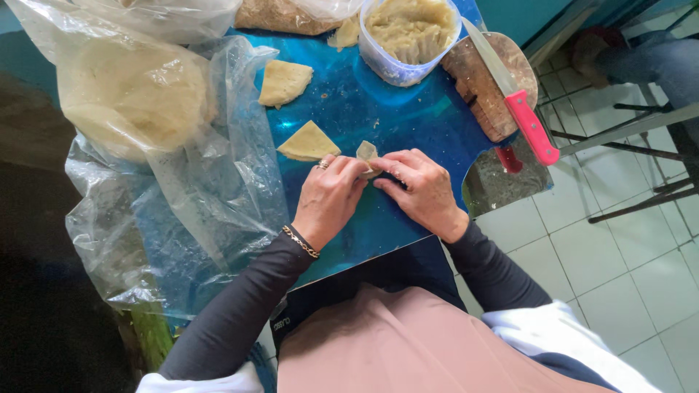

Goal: The person sits at a small blue table filling triangular pastry wrappers. They spoon a beige filling from a plastic container onto a wrapper, then pinch and fold the wrapper closed with both hands, setting finished pieces aside and repeating with new wrappers.

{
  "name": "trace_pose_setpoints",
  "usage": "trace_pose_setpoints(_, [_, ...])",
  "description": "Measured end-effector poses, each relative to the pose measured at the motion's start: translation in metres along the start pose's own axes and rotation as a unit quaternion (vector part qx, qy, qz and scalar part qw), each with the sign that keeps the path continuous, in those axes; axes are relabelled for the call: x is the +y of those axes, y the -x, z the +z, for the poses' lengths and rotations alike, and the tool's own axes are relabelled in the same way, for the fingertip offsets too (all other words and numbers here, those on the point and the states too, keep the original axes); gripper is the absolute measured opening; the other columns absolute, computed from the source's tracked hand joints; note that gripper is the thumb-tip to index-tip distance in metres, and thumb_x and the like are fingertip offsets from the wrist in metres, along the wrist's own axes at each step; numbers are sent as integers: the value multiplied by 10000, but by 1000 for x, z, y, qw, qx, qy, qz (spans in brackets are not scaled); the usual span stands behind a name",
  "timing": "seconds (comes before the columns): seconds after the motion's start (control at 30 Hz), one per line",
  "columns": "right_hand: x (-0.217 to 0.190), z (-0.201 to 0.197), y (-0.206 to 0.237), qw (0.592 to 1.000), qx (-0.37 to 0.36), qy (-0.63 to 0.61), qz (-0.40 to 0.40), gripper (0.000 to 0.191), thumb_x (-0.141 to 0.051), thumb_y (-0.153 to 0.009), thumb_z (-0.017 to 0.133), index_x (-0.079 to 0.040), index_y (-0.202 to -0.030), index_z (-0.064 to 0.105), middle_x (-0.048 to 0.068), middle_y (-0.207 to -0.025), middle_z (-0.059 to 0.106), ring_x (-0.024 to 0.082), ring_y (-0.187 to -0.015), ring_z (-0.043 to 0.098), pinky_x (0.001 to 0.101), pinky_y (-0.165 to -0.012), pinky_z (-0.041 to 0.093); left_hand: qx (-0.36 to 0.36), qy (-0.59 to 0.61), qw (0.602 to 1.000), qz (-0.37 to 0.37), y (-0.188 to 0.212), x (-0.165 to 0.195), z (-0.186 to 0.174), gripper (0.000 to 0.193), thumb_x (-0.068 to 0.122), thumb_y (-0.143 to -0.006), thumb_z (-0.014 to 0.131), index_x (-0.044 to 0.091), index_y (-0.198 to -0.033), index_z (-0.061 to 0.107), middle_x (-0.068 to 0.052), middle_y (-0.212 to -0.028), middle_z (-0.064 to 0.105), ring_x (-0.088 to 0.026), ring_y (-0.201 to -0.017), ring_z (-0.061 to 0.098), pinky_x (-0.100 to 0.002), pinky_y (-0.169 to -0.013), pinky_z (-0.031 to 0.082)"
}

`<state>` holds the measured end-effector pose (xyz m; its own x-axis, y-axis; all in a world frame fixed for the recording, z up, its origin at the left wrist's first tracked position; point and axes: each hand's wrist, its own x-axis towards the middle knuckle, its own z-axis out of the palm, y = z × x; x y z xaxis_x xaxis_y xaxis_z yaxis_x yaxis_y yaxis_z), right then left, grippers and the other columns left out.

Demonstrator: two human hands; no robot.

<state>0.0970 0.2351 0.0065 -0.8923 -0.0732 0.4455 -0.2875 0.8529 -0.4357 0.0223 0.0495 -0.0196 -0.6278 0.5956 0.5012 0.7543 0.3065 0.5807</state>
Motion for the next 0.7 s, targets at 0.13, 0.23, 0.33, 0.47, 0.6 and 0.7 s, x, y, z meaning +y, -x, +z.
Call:
trace_pose_setpoints(0.13, [13,4,-6,997,-27,34,-59,185,-143,-883,807,-75,-1049,761,66,-998,705,265,-900,673,368,-756,546,-5,-6,1000,19,-1,-6,4,109,56,-920,688,73,-1016,639,-105,-974,666,-319,-946,642,-425,-847,527])
trace_pose_setpoints(0.23, [26,7,-17,997,-39,-19,-58,107,-115,-899,788,-90,-997,752,60,-973,699,263,-900,672,363,-769,546,-16,5,1000,-19,-4,-12,9,72,70,-934,684,74,-997,649,-114,-924,660,-323,-912,653,-430,-809,531])
trace_pose_setpoints(0.33, [40,9,-33,983,-119,-127,62,103,-123,-860,801,-83,-940,750,79,-917,672,251,-804,672,357,-704,537,-20,18,996,-80,-13,-23,17,52,113,-893,723,94,-925,686,-124,-855,660,-331,-853,660,-441,-750,524])
trace_pose_setpoints(0.47, [41,8,-43,944,-165,-248,143,85,-108,-877,762,-86,-931,699,51,-876,700,251,-795,677,343,-700,541,-47,35,989,-139,-29,-36,27,72,127,-817,753,96,-842,694,-137,-812,671,-335,-813,680,-445,-713,530])
trace_pose_setpoints(0.6, [26,4,-30,996,-57,-47,-52,100,-119,-888,779,-98,-978,740,53,-977,710,267,-888,675,360,-763,540,-31,94,977,-190,-39,-38,27,170,94,-819,720,33,-923,599,-150,-809,686,-346,-800,698,-451,-687,537])
trace_pose_setpoints(0.7, [20,4,-22,996,-41,12,-78,142,-155,-857,802,-93,-975,753,60,-966,713,273,-849,646,378,-726,533,-11,108,978,-176,-35,-32,19,152,78,-860,706,37,-969,609,-150,-827,691,-347,-800,703,-447,-693,542])
